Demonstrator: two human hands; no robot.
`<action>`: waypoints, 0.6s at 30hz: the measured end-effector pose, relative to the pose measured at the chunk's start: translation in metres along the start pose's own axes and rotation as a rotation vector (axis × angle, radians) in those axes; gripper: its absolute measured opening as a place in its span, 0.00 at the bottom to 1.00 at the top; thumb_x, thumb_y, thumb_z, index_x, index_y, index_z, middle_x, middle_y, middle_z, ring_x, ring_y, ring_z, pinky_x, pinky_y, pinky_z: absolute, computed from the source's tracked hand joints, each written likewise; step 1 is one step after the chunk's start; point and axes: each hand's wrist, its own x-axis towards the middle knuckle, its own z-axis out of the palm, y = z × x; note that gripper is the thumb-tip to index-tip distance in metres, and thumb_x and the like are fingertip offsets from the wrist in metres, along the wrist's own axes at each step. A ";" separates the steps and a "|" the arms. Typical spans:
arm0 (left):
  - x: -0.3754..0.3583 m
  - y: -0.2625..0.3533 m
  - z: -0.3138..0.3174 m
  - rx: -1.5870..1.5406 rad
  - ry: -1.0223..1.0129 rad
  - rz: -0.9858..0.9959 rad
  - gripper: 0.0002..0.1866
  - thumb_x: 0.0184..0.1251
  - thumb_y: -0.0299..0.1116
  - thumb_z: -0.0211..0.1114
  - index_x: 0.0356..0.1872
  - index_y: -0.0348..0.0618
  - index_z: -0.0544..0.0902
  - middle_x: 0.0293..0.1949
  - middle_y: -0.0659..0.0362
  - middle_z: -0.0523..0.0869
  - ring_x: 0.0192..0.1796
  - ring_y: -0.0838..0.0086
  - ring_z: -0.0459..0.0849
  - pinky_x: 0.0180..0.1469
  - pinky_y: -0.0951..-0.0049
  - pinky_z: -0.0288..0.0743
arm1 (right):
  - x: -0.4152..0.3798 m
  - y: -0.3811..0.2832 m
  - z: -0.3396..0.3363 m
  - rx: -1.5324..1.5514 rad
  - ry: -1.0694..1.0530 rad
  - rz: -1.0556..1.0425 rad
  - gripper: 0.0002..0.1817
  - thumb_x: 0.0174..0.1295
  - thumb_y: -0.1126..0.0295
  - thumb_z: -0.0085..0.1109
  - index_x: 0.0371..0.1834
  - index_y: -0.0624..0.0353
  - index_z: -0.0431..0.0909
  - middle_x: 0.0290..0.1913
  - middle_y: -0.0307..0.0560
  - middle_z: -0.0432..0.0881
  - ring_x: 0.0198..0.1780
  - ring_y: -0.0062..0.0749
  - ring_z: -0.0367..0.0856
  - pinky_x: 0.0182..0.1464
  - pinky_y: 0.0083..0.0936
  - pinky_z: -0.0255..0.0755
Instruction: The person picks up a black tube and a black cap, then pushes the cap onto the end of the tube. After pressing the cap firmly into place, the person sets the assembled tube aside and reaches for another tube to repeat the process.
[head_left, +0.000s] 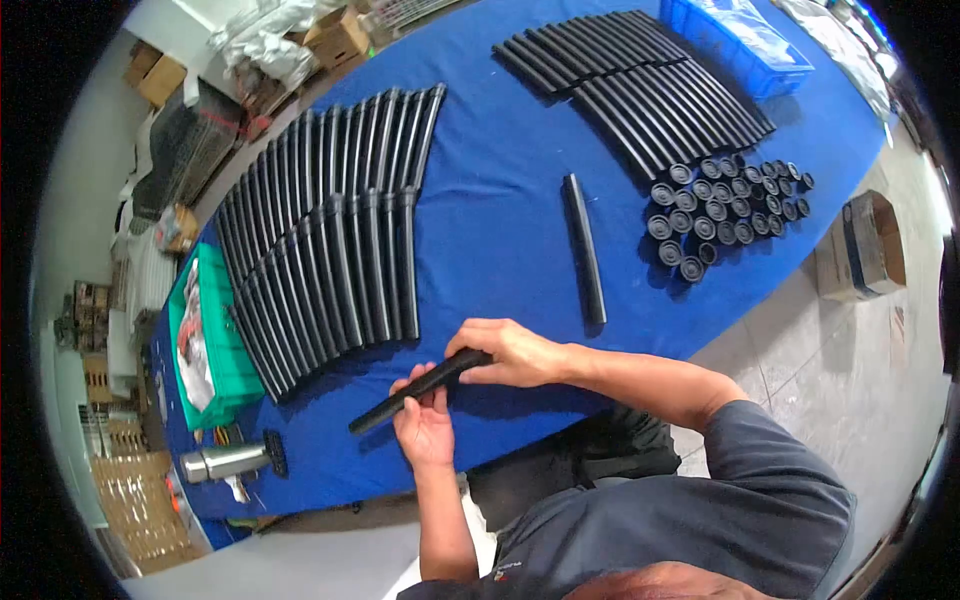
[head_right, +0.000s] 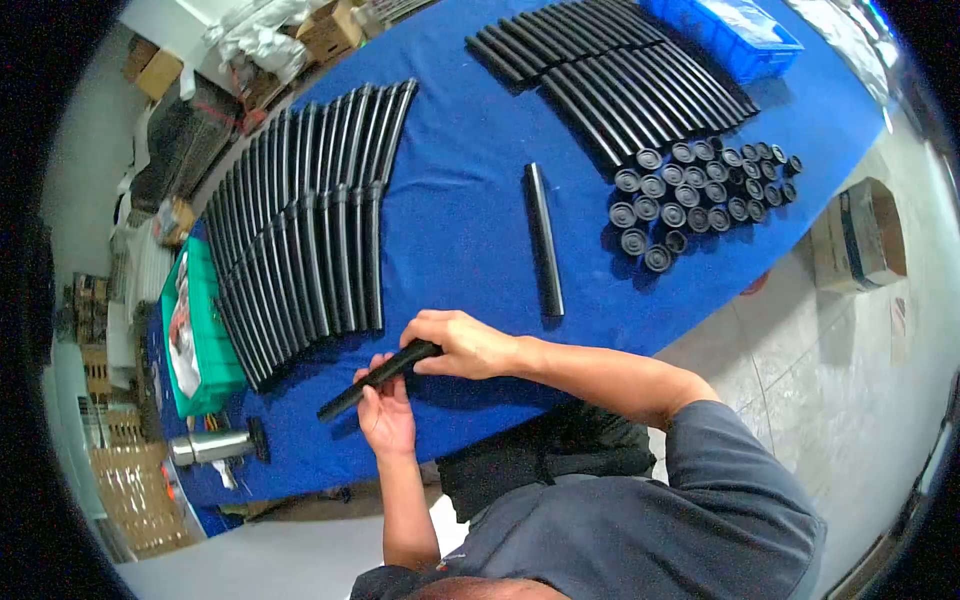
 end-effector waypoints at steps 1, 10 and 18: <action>-0.001 0.000 0.000 -0.003 -0.019 -0.004 0.18 0.74 0.25 0.66 0.62 0.41 0.77 0.67 0.42 0.80 0.74 0.49 0.74 0.75 0.47 0.74 | 0.001 -0.004 -0.004 0.018 -0.038 0.096 0.18 0.64 0.65 0.72 0.53 0.62 0.79 0.39 0.52 0.85 0.43 0.42 0.86 0.45 0.37 0.78; -0.003 0.001 0.003 0.049 -0.020 0.009 0.17 0.72 0.23 0.67 0.59 0.42 0.77 0.66 0.44 0.81 0.72 0.51 0.77 0.73 0.49 0.77 | 0.002 -0.007 -0.009 0.228 -0.179 0.344 0.16 0.70 0.63 0.65 0.51 0.65 0.78 0.28 0.46 0.87 0.30 0.30 0.89 0.35 0.29 0.81; -0.003 0.002 0.005 0.051 -0.032 -0.009 0.16 0.72 0.25 0.68 0.58 0.42 0.79 0.66 0.45 0.82 0.73 0.53 0.77 0.75 0.51 0.75 | 0.000 -0.002 -0.005 0.340 -0.164 0.328 0.16 0.70 0.64 0.65 0.51 0.65 0.78 0.28 0.44 0.87 0.29 0.26 0.87 0.33 0.28 0.80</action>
